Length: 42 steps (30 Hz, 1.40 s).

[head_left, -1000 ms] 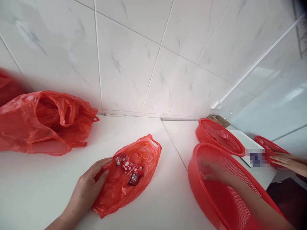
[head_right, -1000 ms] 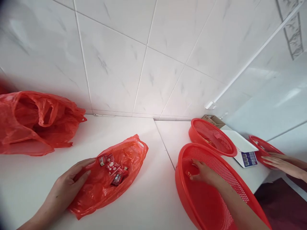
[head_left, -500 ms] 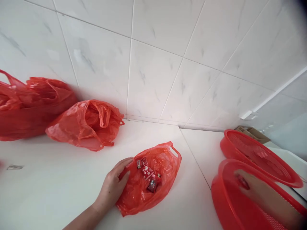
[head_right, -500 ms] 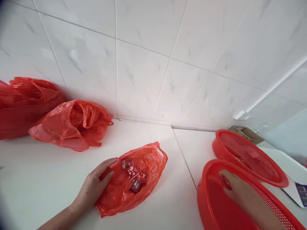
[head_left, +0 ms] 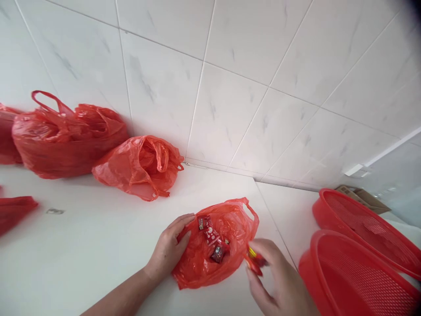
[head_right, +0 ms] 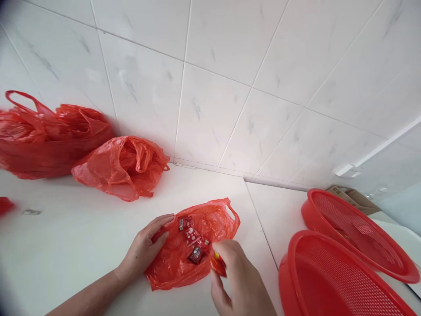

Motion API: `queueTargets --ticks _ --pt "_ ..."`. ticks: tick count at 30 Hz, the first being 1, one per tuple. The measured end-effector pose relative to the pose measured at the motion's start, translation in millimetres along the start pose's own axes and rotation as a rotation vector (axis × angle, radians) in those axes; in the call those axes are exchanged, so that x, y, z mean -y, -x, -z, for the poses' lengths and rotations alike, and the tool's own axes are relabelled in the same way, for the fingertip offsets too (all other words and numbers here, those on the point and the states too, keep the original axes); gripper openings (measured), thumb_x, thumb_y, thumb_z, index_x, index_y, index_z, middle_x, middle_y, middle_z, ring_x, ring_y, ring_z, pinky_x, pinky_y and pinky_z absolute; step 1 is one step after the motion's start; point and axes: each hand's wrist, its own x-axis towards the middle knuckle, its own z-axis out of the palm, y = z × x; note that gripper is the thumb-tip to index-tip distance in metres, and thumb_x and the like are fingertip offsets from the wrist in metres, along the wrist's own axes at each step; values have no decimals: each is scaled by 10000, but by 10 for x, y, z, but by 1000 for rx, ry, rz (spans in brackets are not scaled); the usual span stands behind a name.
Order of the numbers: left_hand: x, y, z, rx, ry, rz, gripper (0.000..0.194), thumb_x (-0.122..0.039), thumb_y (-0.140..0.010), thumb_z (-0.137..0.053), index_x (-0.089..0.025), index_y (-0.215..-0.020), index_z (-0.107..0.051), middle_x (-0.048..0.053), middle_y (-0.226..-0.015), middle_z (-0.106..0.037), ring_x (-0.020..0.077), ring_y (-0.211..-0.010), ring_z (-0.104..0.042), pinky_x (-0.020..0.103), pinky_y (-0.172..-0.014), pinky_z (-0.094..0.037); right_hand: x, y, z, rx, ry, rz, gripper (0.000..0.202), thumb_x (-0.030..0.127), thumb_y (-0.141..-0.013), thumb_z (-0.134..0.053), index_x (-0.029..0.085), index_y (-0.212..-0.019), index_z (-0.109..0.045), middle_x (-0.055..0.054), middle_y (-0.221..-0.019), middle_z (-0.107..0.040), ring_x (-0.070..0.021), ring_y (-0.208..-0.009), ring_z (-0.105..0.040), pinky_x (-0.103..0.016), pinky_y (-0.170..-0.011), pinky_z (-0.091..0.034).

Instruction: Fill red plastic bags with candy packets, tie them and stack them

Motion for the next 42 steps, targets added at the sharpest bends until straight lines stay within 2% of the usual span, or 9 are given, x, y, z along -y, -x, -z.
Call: queueTargets --ticks 5,8,13,19,26,30,33,38,42 --pt "-67 104 124 30 -203 -104 488 -146 -867 -456 -297 -1331 -460 59 -1425 -452 220 -1272 -471 396 -1056 -433 -130 -294 -202 94 54 -140 468 349 -840 -547 310 -1284 -404 -38 -1238 -599 -223 -1061 -621 -349 -830 -550" --pt "-111 286 332 38 -370 -174 577 -199 -845 -527 -336 -1385 -380 73 -1504 -323 272 -1305 -428 418 -1003 -479 -342 -311 -209 -49 66 -252 409 434 -878 -473 305 -1263 -424 -51 -1330 -522 -233 -1103 -591 -374 -849 -538" --pt "-22 681 606 39 -550 -183 638 -265 -779 -640 -371 -1360 -399 84 -1485 -362 284 -1186 -553 379 -898 -552 -676 -445 -251 -208 125 -306 517 471 -857 -457 252 -1318 -377 -97 -1386 -431 -273 -1268 -434 -442 -993 -434" --pt "136 858 397 114 -667 -123 977 -80 -517 -729 -380 -1379 -379 109 -1453 -414 305 -1066 -628 377 -836 -581 -901 -733 -320 -101 117 -360 610 493 -822 -483 216 -1349 -354 -123 -1427 -366 -276 -1285 -419 -398 -958 -438" --pt "-217 288 441 39 -355 -97 282 -70 -805 -416 -262 -849 -617 47 -1206 -599 164 -939 -660 237 -728 -553 -989 -796 -88 122 -133 -483 227 450 -784 -563 227 -746 -579 -11 -879 -650 -214 -808 -614 -334 -724 -450" --pt "-545 -172 738 -233 -75 -9 129 -167 -819 -477 -222 -798 -592 60 -1079 -634 198 -975 -617 252 -706 -515 -928 -812 132 -221 -645 -486 265 473 -747 -666 231 -853 -651 1 -896 -677 -185 -850 -600 -289 -764 -448" --pt "-864 -426 891 -282 161 40 107 -302 -843 -563 -215 -790 -596 47 -1119 -617 173 -924 -597 229 -683 -487 -850 -871 278 -507 -954 -466 245 426 -701 -740 229 -828 -668 -5 -1034 -672 -180 -963 -595 -287 -844 -454" --pt "-1268 -653 910 -337 499 15 102 -337 -837 -620 -235 -835 -621 13 -1040 -631 138 -883 -569 191 -655 -463 -724 -934 403 -588 -1252 -361 244 373 -687 -764 210 -614 -597 2 -728 -651 -236 -1129 -571 -279 -800 -494" --pt "-1341 -785 871 -363 618 2 83 -308 -853 -591 -232 -837 -619 2 -905 -639 116 -758 -561 196 -618 -450 -817 -943 361 -655 -1353 -381 240 463 -718 -718 234 -706 -648 -22 -851 -693 -234 -975 -642 -342 -751 -529"
